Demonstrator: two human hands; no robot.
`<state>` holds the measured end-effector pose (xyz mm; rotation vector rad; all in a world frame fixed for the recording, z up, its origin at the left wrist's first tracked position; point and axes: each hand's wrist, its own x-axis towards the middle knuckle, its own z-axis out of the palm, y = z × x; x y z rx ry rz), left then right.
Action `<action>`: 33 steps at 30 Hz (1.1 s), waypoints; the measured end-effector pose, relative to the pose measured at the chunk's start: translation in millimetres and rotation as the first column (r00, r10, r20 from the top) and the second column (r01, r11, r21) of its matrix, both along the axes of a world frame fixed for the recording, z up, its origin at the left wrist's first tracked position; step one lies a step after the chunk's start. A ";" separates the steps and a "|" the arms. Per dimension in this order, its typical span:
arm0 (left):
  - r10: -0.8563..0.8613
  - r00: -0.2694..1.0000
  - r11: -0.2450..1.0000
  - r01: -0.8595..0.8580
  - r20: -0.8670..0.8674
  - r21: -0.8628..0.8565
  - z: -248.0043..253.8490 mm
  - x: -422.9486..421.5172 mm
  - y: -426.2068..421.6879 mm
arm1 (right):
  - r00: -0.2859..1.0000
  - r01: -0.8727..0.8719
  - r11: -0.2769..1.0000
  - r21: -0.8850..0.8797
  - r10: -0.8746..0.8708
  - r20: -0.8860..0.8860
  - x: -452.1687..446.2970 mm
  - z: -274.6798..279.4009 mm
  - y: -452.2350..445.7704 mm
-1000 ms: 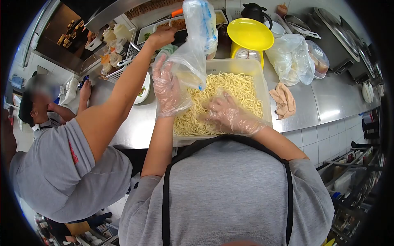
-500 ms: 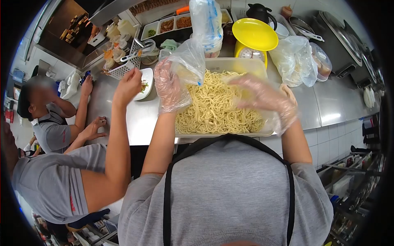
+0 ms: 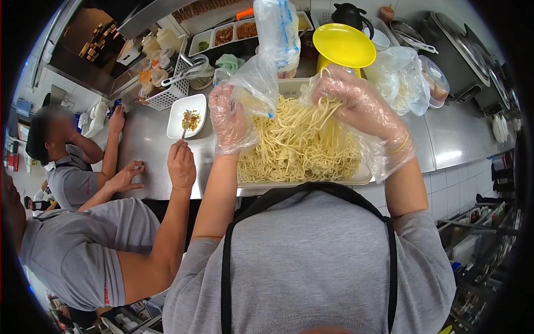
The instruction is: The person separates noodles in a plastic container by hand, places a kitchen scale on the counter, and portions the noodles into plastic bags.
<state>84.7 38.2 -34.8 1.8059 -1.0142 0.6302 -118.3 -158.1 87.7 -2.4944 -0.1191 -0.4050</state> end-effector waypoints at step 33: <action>-0.124 0.974 0.642 0.226 -0.192 0.733 -12.4 -29.6 -23.7 | 0.961 -0.024 0.999 -0.045 0.011 -0.275 30.7 -97.2 -16.7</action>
